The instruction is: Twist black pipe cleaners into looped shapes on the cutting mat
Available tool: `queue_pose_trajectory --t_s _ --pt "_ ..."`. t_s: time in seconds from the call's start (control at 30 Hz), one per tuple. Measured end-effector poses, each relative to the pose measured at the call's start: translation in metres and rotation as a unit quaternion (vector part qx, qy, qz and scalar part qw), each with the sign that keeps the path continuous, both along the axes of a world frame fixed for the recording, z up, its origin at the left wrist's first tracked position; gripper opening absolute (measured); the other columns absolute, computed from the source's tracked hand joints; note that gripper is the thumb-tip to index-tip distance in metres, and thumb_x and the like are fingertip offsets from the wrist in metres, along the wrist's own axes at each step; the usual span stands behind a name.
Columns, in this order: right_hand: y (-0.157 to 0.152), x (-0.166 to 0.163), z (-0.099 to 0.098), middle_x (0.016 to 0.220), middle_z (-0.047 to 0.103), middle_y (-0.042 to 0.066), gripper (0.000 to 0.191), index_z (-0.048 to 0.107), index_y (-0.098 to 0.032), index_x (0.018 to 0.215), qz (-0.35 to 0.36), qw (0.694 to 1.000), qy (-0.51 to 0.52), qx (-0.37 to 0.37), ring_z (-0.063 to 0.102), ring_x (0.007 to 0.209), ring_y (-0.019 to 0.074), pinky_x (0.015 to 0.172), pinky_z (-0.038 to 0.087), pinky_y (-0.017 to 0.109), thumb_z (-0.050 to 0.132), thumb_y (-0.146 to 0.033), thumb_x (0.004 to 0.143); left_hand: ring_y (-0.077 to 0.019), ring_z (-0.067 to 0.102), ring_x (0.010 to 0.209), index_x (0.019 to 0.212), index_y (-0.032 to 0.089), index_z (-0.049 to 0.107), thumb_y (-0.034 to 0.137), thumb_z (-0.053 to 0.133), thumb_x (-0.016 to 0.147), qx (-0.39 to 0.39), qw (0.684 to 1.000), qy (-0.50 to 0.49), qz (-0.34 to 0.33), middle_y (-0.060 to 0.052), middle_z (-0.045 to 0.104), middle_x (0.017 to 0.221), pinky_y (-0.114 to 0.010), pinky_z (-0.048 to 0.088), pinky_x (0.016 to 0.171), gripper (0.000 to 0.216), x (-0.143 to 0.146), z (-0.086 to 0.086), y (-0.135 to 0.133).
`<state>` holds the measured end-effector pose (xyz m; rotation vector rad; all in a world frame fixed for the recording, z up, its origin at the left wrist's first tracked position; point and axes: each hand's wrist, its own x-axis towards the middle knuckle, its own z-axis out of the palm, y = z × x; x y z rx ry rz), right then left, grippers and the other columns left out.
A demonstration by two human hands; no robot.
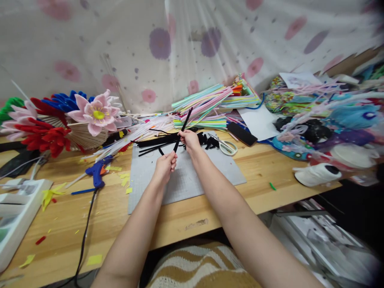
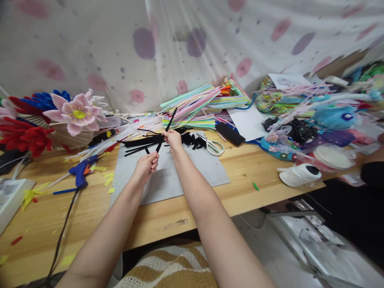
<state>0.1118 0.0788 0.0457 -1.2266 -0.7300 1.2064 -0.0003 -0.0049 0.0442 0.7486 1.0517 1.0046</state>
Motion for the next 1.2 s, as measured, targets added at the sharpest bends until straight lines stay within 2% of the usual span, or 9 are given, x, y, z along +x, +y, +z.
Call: queue_pose_trajectory --t_s 0.1,0.2,0.3,0.4,0.5,0.63,0.8,0.97,1.2 --pt "-0.004 0.000 -0.002 0.043 0.044 -0.006 0.026 0.047 -0.016 0.053 0.054 0.998 -0.034 0.024 0.036 0.039 0.0035 0.042 0.026 0.018 0.067 -0.025 0.067 -0.0044 0.042 0.036 0.067 0.011 0.056 0.031 0.060 0.076 0.007 0.998 0.058 -0.014 0.005 0.045 0.047 -0.016 0.032 0.035 0.023 -0.010 -0.004 -0.006" --pt "-0.011 0.004 -0.003 0.046 0.048 -0.005 0.027 0.048 -0.016 0.054 0.136 0.988 -0.053 0.049 0.039 0.041 0.0040 0.043 0.027 0.019 0.069 -0.029 0.064 -0.0121 0.060 0.054 0.079 0.010 0.061 0.032 0.062 0.076 -0.007 0.996 0.083 -0.040 -0.004 0.062 0.066 -0.022 0.046 0.049 0.023 -0.021 -0.009 -0.011" --pt "-0.019 0.007 -0.001 0.048 0.048 -0.006 0.030 0.047 -0.016 0.055 0.182 0.978 -0.066 0.074 0.038 0.042 0.0036 0.044 0.027 0.019 0.070 -0.033 0.063 -0.0140 0.064 0.068 0.086 0.011 0.063 0.035 0.062 0.076 0.002 0.993 0.114 0.014 -0.010 0.067 0.082 -0.023 0.049 0.059 0.026 -0.028 -0.009 -0.007" --pt "-0.026 0.008 -0.002 0.046 0.044 -0.007 0.035 0.043 -0.017 0.055 0.221 0.969 -0.064 0.086 0.036 0.043 0.0037 0.045 0.026 0.019 0.071 -0.039 0.061 -0.0125 0.063 0.068 0.082 0.010 0.064 0.039 0.057 0.080 0.025 0.989 0.123 0.076 -0.010 0.068 0.078 -0.021 0.048 0.061 0.030 -0.023 -0.005 0.001" --pt "-0.031 0.008 -0.008 0.047 0.041 -0.008 0.039 0.042 -0.018 0.056 0.244 0.966 -0.030 0.086 0.034 0.044 0.0033 0.045 0.025 0.019 0.072 -0.041 0.057 -0.0127 0.063 0.062 0.076 0.009 0.063 0.036 0.061 0.078 0.011 0.998 0.050 0.021 -0.008 0.066 0.069 -0.024 0.050 0.062 0.027 -0.009 -0.002 0.006" --pt "-0.032 0.008 -0.018 0.054 0.050 -0.006 0.038 0.041 -0.017 0.054 0.217 0.975 0.005 0.051 0.033 0.045 0.0027 0.046 0.025 0.019 0.072 -0.038 0.057 -0.0076 0.054 0.047 0.066 0.010 0.059 0.024 0.066 0.074 -0.020 1.000 0.001 0.017 0.000 0.056 0.052 -0.021 0.050 0.052 0.017 0.009 -0.004 0.003" --pt "-0.031 0.002 -0.025 0.049 0.049 -0.006 0.036 0.039 -0.017 0.051 0.145 0.988 0.050 0.002 0.035 0.044 0.0033 0.046 0.027 0.019 0.071 -0.028 0.061 -0.0049 0.046 0.039 0.062 0.010 0.057 0.023 0.065 0.074 -0.029 0.998 0.027 0.054 0.003 0.050 0.046 -0.015 0.037 0.036 0.019 0.015 -0.007 -0.001" --pt "-0.028 -0.007 -0.024 0.049 0.050 -0.005 0.037 0.037 -0.017 0.048 0.129 0.987 0.094 -0.032 0.034 0.041 0.0029 0.043 0.026 0.019 0.072 -0.022 0.060 -0.0061 0.050 0.041 0.065 0.010 0.058 0.019 0.059 0.078 -0.033 0.997 0.015 0.064 0.001 0.052 0.048 -0.015 0.039 0.038 0.016 0.011 -0.008 0.000" --pt "-0.020 -0.002 -0.024 0.051 0.052 -0.004 0.031 0.041 -0.016 0.048 0.098 0.990 0.091 -0.034 0.034 0.042 0.0026 0.043 0.025 0.018 0.069 -0.017 0.063 -0.0045 0.046 0.040 0.063 0.009 0.059 0.020 0.065 0.073 -0.032 0.998 -0.006 0.054 0.003 0.049 0.047 -0.015 0.039 0.040 0.016 0.007 -0.014 -0.011"
